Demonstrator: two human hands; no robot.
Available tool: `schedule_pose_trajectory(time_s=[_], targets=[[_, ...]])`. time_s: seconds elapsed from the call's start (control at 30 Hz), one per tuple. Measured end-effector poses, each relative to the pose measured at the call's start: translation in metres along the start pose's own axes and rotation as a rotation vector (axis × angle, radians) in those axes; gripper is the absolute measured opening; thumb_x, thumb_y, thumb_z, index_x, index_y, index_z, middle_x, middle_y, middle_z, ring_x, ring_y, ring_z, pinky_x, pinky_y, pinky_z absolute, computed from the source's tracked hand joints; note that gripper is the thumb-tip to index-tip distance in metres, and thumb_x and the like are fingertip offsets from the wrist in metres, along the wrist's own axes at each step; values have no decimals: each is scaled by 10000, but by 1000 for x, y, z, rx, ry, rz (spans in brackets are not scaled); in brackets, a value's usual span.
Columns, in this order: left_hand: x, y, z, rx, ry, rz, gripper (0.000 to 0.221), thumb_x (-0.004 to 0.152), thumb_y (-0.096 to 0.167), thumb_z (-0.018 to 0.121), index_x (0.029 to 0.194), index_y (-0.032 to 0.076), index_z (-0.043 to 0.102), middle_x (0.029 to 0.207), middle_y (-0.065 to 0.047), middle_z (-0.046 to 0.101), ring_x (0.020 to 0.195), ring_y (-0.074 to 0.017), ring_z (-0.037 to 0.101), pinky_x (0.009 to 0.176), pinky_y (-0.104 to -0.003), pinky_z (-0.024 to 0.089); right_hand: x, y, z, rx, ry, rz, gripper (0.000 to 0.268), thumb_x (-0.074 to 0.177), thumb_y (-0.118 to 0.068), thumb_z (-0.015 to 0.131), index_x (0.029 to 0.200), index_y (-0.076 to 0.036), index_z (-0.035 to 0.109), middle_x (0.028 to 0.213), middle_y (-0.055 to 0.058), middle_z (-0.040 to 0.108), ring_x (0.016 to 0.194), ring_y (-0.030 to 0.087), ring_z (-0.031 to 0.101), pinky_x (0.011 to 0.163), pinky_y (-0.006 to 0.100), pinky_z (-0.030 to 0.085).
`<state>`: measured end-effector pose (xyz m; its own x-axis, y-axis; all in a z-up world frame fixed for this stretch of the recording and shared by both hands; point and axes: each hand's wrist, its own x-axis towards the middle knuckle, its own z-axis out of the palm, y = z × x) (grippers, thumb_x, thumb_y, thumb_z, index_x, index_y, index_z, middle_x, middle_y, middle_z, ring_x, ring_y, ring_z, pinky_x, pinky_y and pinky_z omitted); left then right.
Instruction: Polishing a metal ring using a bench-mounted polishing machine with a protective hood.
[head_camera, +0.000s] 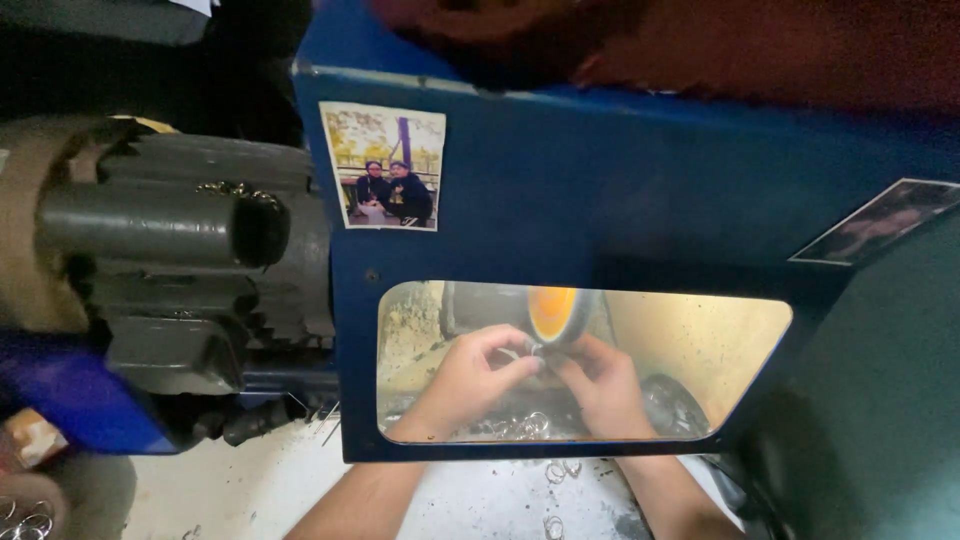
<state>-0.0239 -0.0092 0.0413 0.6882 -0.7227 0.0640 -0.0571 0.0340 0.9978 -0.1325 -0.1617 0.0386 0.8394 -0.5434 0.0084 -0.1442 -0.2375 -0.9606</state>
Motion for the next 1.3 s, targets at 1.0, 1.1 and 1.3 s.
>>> schedule_pose_trajectory(time_s=[1.0, 1.1, 1.3], targets=[[-4, 14, 6, -71, 5, -183, 94, 880, 212, 764, 898, 120, 754, 852, -11, 778, 801, -125, 720, 797, -281, 574, -4, -9, 14, 243, 63, 286, 349, 827, -288, 756, 1013, 3, 806, 902, 155, 802, 863, 244, 756, 825, 375, 602], [-5, 8, -5, 159, -55, 42, 103, 852, 195, 782, 907, 110, 758, 891, 7, 746, 835, -113, 685, 789, -255, 566, -10, -10, 3, 40, 40, 32, 306, 833, -174, 775, 1108, -43, 790, 1075, 90, 843, 999, 183, 772, 918, 324, 590], [-1, 4, 6, 77, -81, -86, 84, 890, 191, 724, 885, 133, 784, 853, 25, 802, 807, -86, 730, 804, -260, 577, -3, -3, -10, 44, -27, 74, 291, 847, -173, 765, 1109, -54, 809, 1067, 67, 843, 982, 135, 735, 901, 289, 568]])
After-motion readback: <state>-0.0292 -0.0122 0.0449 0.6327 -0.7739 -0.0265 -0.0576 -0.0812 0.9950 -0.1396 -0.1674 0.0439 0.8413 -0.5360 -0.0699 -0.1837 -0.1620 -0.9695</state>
